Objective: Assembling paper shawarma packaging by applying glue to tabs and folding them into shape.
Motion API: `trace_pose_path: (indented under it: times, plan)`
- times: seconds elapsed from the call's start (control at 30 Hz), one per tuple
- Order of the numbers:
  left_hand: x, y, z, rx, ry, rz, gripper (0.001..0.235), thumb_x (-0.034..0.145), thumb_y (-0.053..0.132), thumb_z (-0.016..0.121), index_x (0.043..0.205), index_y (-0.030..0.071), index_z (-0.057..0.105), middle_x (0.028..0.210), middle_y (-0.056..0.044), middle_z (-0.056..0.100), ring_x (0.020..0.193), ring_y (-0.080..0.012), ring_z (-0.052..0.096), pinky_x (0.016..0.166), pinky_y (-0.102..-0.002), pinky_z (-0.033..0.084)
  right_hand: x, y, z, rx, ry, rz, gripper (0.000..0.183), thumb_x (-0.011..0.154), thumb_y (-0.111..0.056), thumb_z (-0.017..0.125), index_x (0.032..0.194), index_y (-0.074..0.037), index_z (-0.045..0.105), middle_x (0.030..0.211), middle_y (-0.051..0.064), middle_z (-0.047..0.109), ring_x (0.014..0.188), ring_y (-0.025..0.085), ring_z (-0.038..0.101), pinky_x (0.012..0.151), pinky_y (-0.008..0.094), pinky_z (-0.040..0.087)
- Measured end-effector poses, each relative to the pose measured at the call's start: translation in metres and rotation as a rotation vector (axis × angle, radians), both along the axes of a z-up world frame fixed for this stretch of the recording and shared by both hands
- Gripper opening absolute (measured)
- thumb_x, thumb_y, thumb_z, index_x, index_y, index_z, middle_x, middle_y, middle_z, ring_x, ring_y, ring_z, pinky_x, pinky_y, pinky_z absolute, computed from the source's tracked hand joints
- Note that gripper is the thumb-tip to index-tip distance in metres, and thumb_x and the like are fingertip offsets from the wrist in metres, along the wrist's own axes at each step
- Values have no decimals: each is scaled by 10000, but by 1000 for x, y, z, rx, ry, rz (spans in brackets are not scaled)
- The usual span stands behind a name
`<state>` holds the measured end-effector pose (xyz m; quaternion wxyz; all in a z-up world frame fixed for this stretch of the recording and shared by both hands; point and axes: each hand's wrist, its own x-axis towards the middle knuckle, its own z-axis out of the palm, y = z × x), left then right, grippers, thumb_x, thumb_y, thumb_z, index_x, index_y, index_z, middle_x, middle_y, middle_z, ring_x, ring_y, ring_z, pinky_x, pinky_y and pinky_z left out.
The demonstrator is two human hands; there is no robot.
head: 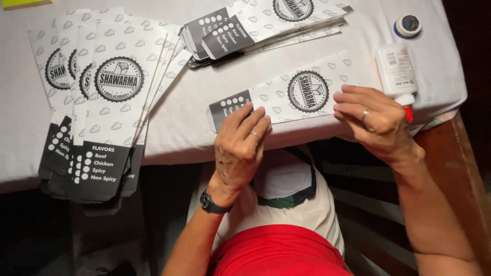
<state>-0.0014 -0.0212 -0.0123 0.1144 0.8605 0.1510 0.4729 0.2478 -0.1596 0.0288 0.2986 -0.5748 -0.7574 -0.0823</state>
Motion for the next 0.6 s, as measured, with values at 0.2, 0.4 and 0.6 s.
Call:
trace_pose_path:
  times: [0.2, 0.4, 0.6]
  plan:
    - [2, -1, 1, -154, 8, 35, 56, 934, 39, 777, 969, 16, 739, 1076, -130, 760, 1061, -369, 701, 884, -469, 580, -1, -1, -13, 100, -23, -44, 83, 936, 157, 782, 971, 90, 747, 1054, 225, 772, 1067, 445, 753, 909, 481, 593]
    - [4, -4, 3, -195, -53, 54, 62, 887, -23, 773, 932, 7, 745, 1062, -135, 761, 1063, -353, 707, 908, -455, 576, -3, 2, -13, 141, -28, -24, 103, 925, 191, 774, 924, 103, 720, 1000, 238, 763, 1005, 473, 754, 889, 501, 610]
    - [20, -8, 5, -184, 17, 234, 305, 891, 159, 819, 734, 95, 566, 945, -23, 658, 879, -275, 570, 721, -415, 369, 20, 14, -19, -1, -33, -106, 32, 860, 60, 754, 882, 40, 767, 998, 181, 785, 969, 322, 683, 891, 441, 540]
